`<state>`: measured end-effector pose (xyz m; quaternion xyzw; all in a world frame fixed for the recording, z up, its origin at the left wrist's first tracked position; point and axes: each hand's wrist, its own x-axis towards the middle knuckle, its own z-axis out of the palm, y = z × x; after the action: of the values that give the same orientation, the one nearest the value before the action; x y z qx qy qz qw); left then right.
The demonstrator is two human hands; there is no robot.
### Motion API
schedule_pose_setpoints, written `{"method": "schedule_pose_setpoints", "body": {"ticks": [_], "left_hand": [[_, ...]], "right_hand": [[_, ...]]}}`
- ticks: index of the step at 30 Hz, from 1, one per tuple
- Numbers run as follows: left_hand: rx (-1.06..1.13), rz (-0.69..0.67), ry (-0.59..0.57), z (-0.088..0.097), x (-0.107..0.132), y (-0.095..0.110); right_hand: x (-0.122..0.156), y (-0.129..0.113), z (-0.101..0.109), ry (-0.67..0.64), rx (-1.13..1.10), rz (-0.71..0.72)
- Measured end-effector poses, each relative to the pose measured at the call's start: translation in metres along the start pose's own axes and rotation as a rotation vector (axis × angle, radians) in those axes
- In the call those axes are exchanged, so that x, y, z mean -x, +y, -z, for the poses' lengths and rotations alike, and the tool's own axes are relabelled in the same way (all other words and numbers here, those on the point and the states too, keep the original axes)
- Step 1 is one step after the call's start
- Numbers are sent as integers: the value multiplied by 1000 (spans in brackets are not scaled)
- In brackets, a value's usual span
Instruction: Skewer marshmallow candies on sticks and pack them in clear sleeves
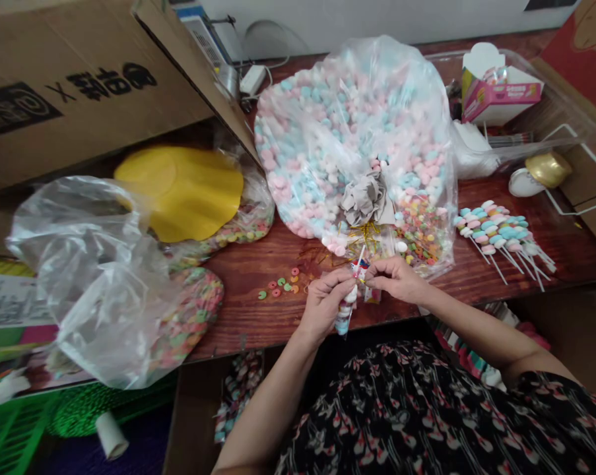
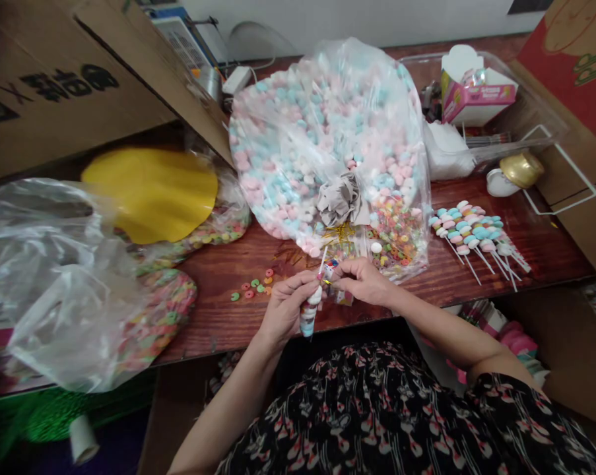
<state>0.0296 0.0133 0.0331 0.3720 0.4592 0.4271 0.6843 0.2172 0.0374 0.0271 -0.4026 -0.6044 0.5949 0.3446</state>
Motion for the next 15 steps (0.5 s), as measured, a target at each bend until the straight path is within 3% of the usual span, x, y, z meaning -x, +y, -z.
{"method": "schedule_pose_setpoints", "body": {"ticks": [2, 4, 7, 9, 11, 15], "left_hand": [[-53, -41, 39, 0, -2, -3], [-71, -44, 102, 0, -4, -5], [-63, -14, 152, -2, -6, -10], [-65, -15, 124, -4, -8, -13], [-73, -43, 86, -6, -9, -15], [-122, -169, 55, -3, -7, -16]], "right_hand": [[7, -5, 5, 57, 113, 69], [16, -12, 9, 194, 189, 155], [22, -19, 5, 370, 311, 377], [20, -18, -3, 343, 452, 571], [15, -13, -11, 269, 564, 670], [5, -3, -16, 210, 554, 552]]}}
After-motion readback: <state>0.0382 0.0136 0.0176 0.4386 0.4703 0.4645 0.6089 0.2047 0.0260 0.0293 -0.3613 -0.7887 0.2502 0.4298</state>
